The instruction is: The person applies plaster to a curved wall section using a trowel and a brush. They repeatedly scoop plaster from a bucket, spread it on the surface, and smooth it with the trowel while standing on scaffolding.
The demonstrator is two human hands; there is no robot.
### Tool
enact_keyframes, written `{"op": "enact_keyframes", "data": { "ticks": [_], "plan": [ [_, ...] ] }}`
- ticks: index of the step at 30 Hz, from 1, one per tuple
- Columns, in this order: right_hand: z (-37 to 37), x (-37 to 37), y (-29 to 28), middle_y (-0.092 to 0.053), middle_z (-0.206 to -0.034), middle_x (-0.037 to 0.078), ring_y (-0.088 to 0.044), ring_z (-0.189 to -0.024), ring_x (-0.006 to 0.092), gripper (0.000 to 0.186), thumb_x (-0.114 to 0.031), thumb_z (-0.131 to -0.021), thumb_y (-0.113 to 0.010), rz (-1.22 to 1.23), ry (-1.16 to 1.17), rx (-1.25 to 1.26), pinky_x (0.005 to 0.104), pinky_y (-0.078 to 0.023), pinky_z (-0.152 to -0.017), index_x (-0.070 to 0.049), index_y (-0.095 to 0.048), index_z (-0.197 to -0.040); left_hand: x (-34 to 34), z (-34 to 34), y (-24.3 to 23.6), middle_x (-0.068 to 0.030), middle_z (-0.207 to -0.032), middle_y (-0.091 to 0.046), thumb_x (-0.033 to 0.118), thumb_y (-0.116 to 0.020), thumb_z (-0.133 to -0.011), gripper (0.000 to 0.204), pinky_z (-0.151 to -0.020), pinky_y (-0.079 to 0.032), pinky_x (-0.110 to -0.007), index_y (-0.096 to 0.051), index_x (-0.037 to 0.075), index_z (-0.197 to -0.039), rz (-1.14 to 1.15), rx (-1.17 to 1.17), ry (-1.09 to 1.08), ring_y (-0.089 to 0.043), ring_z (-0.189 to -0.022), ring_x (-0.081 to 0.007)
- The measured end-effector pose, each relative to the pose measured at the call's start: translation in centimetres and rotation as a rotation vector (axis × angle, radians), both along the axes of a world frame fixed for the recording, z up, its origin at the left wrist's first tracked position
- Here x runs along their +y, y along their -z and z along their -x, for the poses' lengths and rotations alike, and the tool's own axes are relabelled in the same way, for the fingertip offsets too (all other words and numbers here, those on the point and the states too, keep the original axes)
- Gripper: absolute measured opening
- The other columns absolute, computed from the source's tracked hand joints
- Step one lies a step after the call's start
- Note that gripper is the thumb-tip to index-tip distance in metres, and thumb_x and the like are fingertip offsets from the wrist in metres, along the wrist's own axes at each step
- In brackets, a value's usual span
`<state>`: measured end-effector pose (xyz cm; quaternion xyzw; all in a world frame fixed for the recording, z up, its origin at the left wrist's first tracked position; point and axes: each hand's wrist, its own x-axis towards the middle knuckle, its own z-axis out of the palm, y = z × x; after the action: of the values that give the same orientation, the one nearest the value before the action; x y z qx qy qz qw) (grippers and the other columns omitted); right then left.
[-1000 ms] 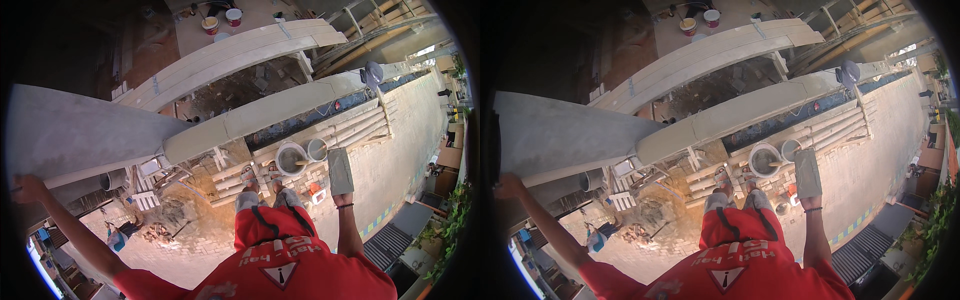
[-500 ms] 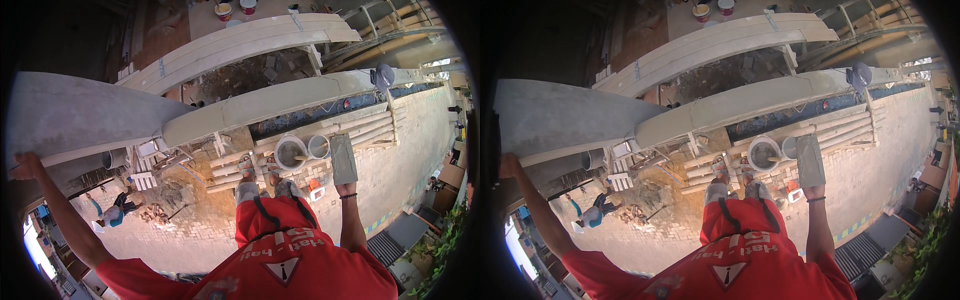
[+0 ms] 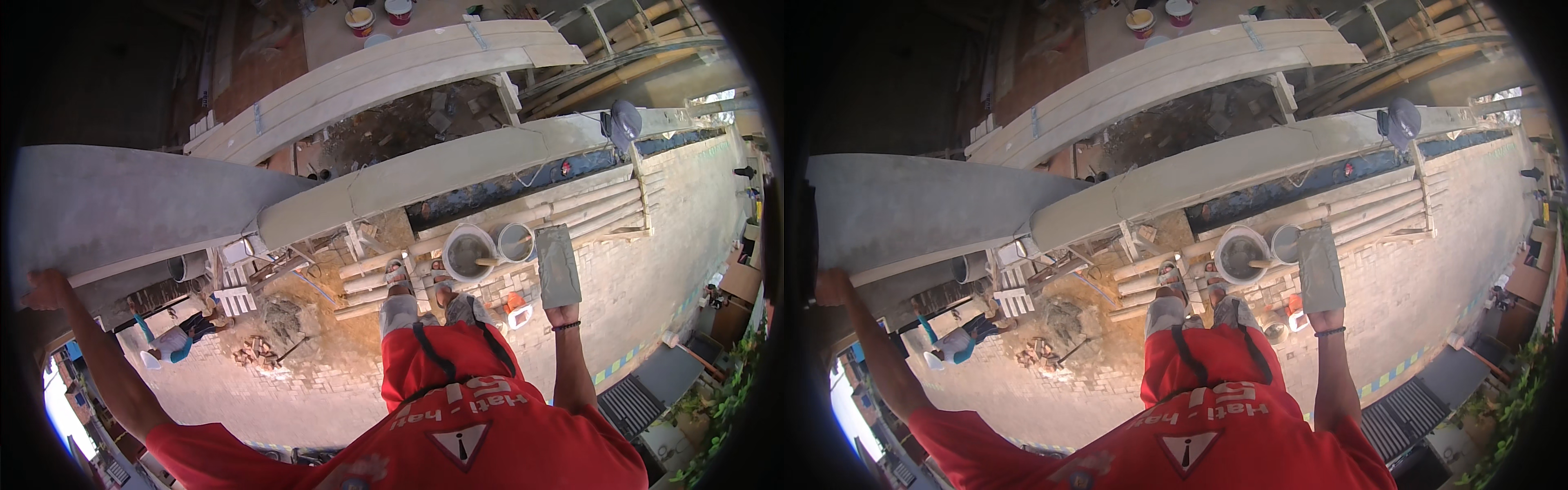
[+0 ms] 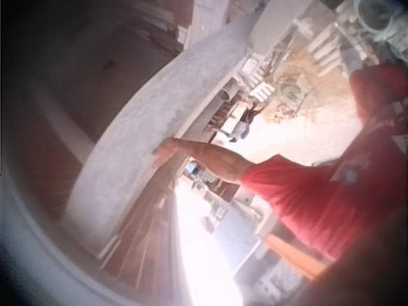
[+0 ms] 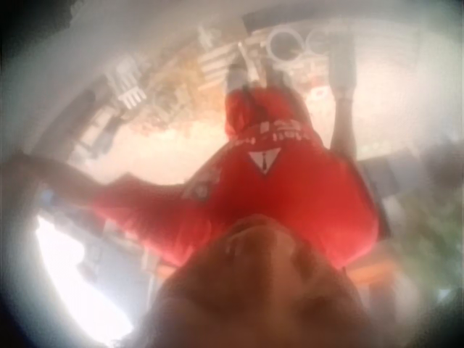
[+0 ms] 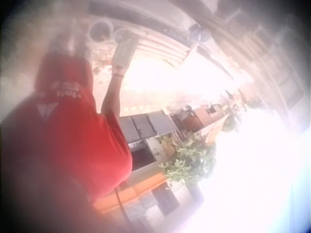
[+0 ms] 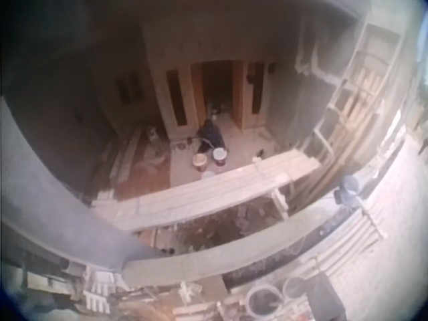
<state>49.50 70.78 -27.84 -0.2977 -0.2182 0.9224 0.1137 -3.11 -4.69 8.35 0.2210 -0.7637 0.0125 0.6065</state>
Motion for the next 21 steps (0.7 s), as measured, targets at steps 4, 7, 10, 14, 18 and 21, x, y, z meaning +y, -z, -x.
{"op": "enact_keyframes", "data": {
  "ticks": [4, 7, 10, 14, 18, 21],
  "plan": [
    [-0.2, 0.7, 1.5, -0.049, -0.127, 0.011, -0.051, -0.111, 0.0234, 0.04, -0.017, -0.091, -0.046, 0.044, 0.089, -0.05, 0.0348, -0.045, -0.093, -0.003, -0.042, -0.128, -1.8, 1.0, -0.3, -0.0298, -0.105, -0.047, 0.031, -0.052, -0.083, 0.053, -0.081, -0.042, -0.052, -0.038, -0.012, -0.109, 0.006, 0.031, -0.011, -0.052, -0.097, -0.0403],
    [0.3, 0.3, 1.0, -0.049, -0.127, 0.011, -0.052, -0.11, 0.0235, 0.04, -0.017, -0.091, -0.046, 0.029, 0.103, -0.098, 0.0348, -0.045, -0.092, -0.003, -0.042, -0.128, -2.5, 1.1, -0.3, -0.0294, -0.105, -0.046, 0.032, -0.052, -0.082, 0.055, -0.08, -0.042, -0.053, -0.036, -0.013, -0.109, 0.038, 0.044, -0.031, -0.053, -0.094, -0.0399],
    [0.3, 0.5, 1.1, -0.049, -0.127, 0.011, -0.052, -0.11, 0.0234, 0.041, -0.017, -0.091, -0.045, 0.037, 0.087, -0.07, 0.0343, -0.046, -0.092, -0.002, -0.041, -0.129, -2.1, 1.0, 0.4, -0.0296, -0.106, -0.045, 0.032, -0.052, -0.083, 0.055, -0.081, -0.041, -0.053, -0.035, -0.013, -0.11, 0.035, 0.043, -0.022, -0.052, -0.095, -0.04],
    [0.2, 0.2, 1.5, -0.049, -0.126, 0.011, -0.052, -0.111, 0.0235, 0.04, -0.017, -0.092, -0.044, 0.1, 0.081, -0.039, 0.0341, -0.046, -0.092, -0.002, -0.041, -0.129, -1.6, 1.0, 0.1, -0.0299, -0.107, -0.044, 0.032, -0.051, -0.083, 0.055, -0.082, -0.04, -0.052, -0.034, -0.012, -0.111, 0.059, 0.043, -0.009, -0.05, -0.096, -0.0403],
    [1.2, -1.0, 1.0, -0.051, -0.122, 0.015, -0.055, -0.102, 0.0264, 0.041, -0.021, -0.091, -0.045, -0.025, 0.077, -0.145, 0.0374, -0.05, -0.083, -0.001, -0.042, -0.127, -1.8, 0.6, -0.3, -0.0302, -0.109, -0.042, 0.032, -0.05, -0.084, 0.055, -0.083, -0.039, -0.052, -0.033, -0.012, -0.112, 0.075, 0.05, -0.006, -0.049, -0.098, -0.0405],
    [2.4, -1.6, 0.1, -0.052, -0.119, 0.017, -0.058, -0.096, 0.0282, 0.043, -0.024, -0.09, -0.046, -0.015, -0.027, -0.047, 0.0392, -0.051, -0.076, -0.001, -0.043, -0.126, -2.1, 0.6, -0.9, -0.0305, -0.11, -0.041, 0.032, -0.05, -0.084, 0.056, -0.084, -0.039, -0.052, -0.032, -0.012, -0.113, 0.092, 0.055, -0.008, -0.048, -0.099, -0.0406]
  ]
}}
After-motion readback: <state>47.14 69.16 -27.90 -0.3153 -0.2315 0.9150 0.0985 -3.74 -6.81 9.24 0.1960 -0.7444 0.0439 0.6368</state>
